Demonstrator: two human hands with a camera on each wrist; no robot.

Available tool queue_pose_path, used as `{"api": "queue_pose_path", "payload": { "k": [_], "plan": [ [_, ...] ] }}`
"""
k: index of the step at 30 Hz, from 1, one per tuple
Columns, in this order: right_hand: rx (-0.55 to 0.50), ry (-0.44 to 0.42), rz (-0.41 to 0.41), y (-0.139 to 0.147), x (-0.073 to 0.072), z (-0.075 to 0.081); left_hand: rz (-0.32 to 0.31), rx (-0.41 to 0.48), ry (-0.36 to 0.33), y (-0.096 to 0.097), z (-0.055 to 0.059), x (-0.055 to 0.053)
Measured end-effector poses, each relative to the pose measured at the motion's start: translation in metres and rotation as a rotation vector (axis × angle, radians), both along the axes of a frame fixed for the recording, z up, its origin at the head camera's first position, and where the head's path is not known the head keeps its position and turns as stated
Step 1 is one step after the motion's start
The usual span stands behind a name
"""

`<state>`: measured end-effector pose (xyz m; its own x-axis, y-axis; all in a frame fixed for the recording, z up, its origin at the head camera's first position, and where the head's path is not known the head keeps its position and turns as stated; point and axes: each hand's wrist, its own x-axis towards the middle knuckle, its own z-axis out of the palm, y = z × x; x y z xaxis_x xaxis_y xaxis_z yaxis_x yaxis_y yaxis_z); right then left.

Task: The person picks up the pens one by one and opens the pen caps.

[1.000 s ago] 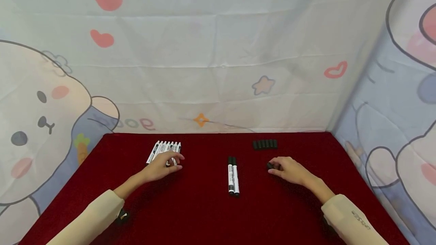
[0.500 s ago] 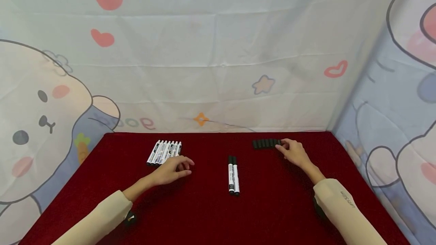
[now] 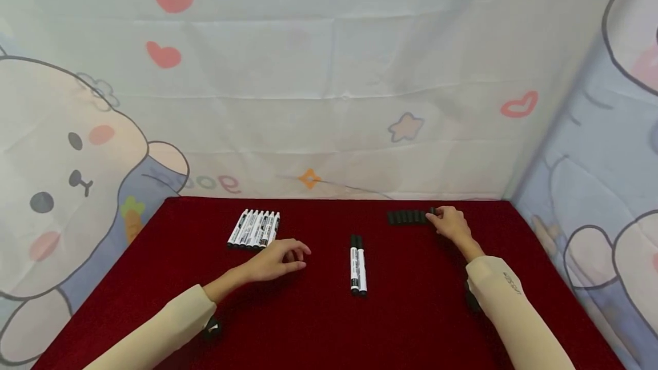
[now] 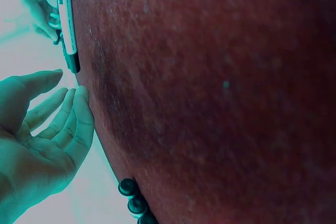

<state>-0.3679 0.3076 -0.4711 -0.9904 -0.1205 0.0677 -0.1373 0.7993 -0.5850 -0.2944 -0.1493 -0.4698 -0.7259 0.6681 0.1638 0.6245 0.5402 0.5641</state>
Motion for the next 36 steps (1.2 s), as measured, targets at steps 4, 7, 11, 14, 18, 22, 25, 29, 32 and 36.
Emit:
{"api": "queue_pose_path", "payload": {
  "k": [4,7,11,14,18,22,25,29,32,36],
  "plan": [
    [-0.005,0.005,0.006,0.002,0.0,-0.001,-0.008,-0.006,-0.009,0.004,0.0,0.002],
    [-0.022,0.013,0.016,0.002,-0.001,-0.002,-0.002,-0.009,-0.021,0.006,0.001,0.003],
    [-0.03,0.022,0.026,0.003,0.002,0.001,-0.002,-0.003,-0.022,0.009,0.002,0.003],
    [-0.028,0.036,0.045,0.004,0.005,0.004,-0.004,0.001,-0.014,0.012,0.002,0.002],
    [-0.012,0.04,0.079,0.008,0.01,0.007,-0.011,-0.009,-0.016,0.018,-0.001,0.0],
    [-0.005,0.03,0.093,0.012,0.015,0.008,-0.018,-0.033,-0.018,0.024,-0.004,0.0],
    [-0.007,0.037,0.095,0.014,0.018,0.009,-0.024,-0.013,-0.049,0.031,-0.006,0.0],
    [-0.004,0.049,0.118,0.014,0.021,0.009,-0.022,0.07,-0.184,0.043,-0.008,-0.001],
    [-0.005,0.045,0.14,0.01,0.023,0.009,-0.007,0.123,-0.269,0.054,-0.01,-0.002],
    [-0.004,0.035,0.155,0.004,0.025,0.008,0.015,0.156,-0.288,0.07,-0.011,-0.003]
  ]
}}
